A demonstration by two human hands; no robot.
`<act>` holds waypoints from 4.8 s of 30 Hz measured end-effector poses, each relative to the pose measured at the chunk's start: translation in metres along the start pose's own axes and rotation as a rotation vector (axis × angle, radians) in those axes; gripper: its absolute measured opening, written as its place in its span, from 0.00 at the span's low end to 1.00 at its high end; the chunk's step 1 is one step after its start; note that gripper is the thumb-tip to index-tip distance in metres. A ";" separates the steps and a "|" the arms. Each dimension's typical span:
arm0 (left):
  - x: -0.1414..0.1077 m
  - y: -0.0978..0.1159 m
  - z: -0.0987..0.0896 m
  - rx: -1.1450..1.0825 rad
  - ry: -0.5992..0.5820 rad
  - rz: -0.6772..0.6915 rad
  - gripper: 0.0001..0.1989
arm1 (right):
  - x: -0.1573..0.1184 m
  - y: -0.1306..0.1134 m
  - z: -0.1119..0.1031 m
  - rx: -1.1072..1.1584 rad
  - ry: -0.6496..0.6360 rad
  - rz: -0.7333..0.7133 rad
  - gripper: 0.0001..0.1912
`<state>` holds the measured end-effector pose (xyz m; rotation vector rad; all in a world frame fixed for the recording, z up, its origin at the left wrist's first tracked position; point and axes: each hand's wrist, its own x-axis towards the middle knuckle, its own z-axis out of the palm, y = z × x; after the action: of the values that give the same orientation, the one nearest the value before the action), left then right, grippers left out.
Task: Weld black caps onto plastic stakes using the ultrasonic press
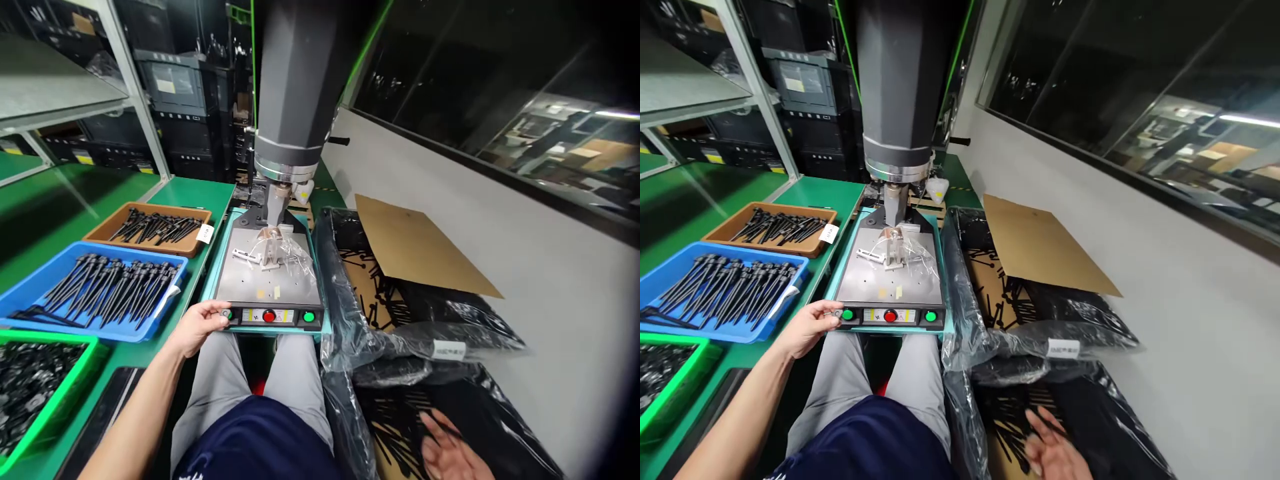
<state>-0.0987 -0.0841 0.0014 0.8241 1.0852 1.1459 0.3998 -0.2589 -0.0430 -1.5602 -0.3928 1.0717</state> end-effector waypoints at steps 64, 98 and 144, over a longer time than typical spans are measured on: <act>0.098 -0.044 0.073 0.202 0.052 0.192 0.23 | 0.061 0.009 0.380 0.179 -0.807 0.316 0.11; 0.149 0.018 0.106 -0.567 0.238 0.243 0.22 | 0.147 -0.034 0.435 0.826 -0.783 0.073 0.09; 0.152 0.013 0.102 -0.388 0.253 0.259 0.23 | 0.150 -0.062 0.494 0.100 -0.492 -0.674 0.14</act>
<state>0.0030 0.0688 0.0074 0.5314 0.9310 1.6525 0.1041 0.1684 -0.0187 -0.9388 -1.0939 0.8989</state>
